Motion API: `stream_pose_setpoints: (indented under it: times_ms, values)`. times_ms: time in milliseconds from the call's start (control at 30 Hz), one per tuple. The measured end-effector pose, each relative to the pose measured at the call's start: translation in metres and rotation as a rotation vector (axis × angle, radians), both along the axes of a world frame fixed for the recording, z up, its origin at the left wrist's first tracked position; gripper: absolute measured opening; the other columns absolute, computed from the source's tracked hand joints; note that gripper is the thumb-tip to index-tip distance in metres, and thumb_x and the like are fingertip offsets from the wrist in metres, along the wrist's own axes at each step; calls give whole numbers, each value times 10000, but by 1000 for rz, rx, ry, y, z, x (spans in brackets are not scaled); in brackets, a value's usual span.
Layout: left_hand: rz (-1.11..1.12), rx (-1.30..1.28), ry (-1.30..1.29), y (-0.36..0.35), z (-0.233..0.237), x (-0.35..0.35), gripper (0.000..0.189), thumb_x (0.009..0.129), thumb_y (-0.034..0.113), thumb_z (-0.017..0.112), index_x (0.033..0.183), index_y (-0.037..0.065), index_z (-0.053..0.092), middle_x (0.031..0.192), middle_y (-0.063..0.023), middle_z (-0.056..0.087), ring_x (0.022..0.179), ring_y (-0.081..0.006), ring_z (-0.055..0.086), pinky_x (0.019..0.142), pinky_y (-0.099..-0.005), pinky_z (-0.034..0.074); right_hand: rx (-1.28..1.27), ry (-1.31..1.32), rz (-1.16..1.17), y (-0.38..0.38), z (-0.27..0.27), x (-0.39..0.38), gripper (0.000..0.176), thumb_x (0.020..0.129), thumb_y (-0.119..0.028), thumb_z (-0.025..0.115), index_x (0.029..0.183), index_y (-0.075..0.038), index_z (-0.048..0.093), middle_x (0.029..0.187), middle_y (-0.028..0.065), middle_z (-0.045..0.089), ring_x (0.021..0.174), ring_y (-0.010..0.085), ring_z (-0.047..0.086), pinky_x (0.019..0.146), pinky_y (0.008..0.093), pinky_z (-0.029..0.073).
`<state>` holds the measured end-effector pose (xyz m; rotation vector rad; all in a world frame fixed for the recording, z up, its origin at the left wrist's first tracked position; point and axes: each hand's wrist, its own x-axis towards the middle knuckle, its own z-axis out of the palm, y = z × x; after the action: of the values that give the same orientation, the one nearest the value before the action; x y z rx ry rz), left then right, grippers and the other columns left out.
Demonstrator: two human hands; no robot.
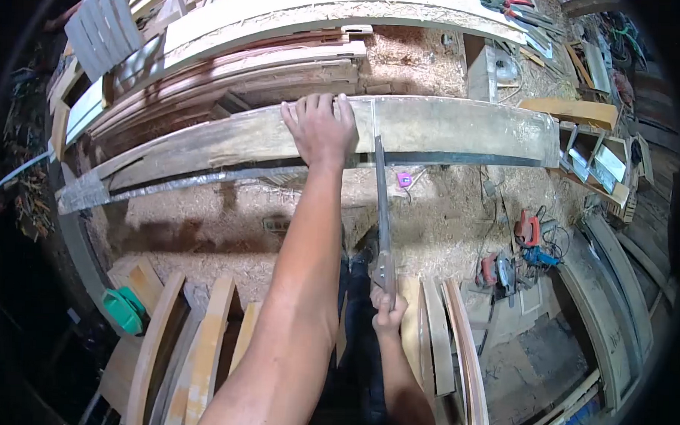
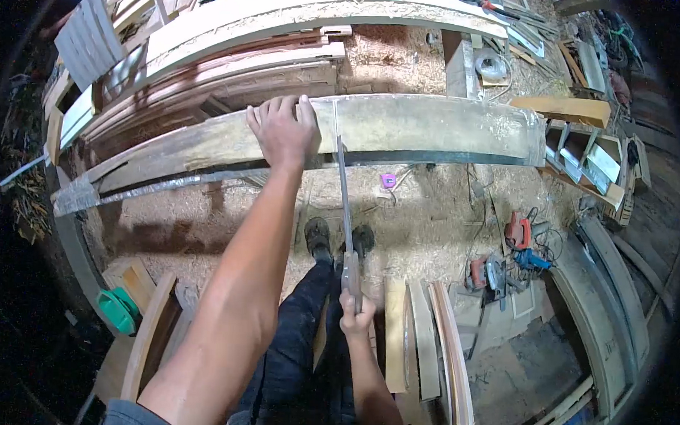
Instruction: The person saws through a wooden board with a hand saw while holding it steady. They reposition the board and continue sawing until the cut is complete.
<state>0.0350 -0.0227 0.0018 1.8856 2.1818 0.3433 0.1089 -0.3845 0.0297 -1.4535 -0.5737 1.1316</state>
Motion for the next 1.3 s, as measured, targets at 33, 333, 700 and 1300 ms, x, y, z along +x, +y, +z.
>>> stream_pose_setpoints:
  times_ms: [33,333,700,1300]
  values:
    - [-12,3,25,-4,-1,0,384,947,404,512,1071,103,716,1187,-90,668,1215,-257,535,1191,-507,150,7,65,-37,10,1,-1,375,1004,-284,546,723,-36,536,617,-5,500,558,88,446,530,263,351]
    - [-37,9,52,1,-3,1,319,929,364,540,1047,130,721,1146,-73,665,1207,-255,528,1182,-537,149,-246,97,126,57,16,14,471,1030,-306,448,634,-51,458,635,29,487,622,134,460,595,303,336]
    - [-37,-7,57,4,-5,1,343,927,383,520,1046,123,709,1139,-77,660,1214,-260,517,1173,-553,147,-357,289,-87,99,22,6,544,1056,-304,476,555,-122,364,526,-54,326,468,72,319,465,278,230]
    - [49,56,48,-1,-11,0,387,949,401,488,1034,122,742,1145,-51,696,1209,-236,545,1190,-537,152,-476,-12,41,96,40,29,568,1042,-390,492,567,-81,458,517,-48,408,469,51,377,451,268,257]
